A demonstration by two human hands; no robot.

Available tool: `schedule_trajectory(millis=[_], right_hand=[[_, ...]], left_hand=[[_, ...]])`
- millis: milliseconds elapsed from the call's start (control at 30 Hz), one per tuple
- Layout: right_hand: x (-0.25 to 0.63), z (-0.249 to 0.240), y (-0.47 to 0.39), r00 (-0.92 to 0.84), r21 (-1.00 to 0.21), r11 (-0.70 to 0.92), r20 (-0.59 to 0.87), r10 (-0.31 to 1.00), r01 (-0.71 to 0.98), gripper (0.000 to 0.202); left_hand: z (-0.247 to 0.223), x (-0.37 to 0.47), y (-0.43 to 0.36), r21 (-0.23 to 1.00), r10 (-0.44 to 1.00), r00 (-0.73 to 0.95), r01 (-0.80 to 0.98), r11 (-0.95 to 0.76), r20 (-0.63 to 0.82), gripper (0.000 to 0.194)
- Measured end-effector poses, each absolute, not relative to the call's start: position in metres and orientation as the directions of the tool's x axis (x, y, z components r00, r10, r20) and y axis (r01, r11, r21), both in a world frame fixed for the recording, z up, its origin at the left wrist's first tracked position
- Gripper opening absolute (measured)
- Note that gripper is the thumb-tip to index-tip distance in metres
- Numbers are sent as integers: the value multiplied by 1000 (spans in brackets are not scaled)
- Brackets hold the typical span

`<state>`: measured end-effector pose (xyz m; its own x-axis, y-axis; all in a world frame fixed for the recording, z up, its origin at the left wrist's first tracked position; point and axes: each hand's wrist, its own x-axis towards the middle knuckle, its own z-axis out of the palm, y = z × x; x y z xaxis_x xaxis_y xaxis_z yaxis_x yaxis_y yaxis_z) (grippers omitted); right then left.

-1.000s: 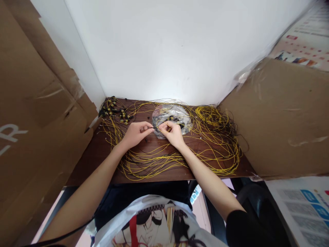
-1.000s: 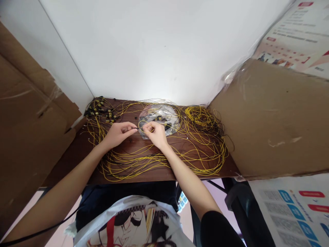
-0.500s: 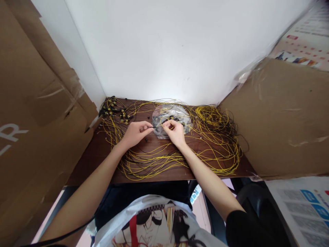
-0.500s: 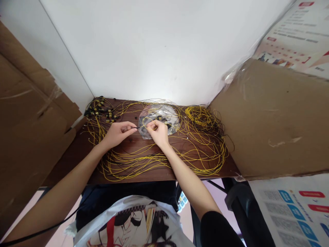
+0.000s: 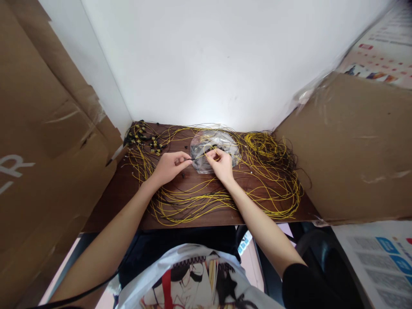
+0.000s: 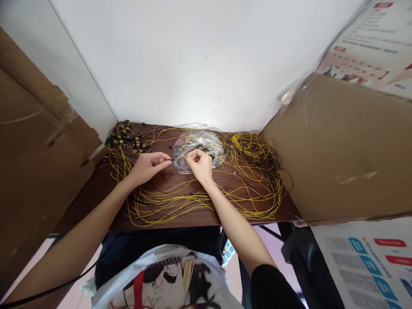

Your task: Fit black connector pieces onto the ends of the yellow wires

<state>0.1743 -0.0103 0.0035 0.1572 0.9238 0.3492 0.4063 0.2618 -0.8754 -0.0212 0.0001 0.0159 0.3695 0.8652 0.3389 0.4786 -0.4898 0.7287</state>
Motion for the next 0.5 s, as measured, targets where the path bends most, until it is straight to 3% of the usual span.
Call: schedule_trajectory(millis=[233,500], right_hand=[[175,0,-8,78,-876,321,371,925,360,19],[171,0,-11,-160,-824,443,414,896,354,21]], left_hand=[[15,-22,1,720,861,374,482,-499,345,26],[14,-22,1,722,856,380,472,-506,351,26]])
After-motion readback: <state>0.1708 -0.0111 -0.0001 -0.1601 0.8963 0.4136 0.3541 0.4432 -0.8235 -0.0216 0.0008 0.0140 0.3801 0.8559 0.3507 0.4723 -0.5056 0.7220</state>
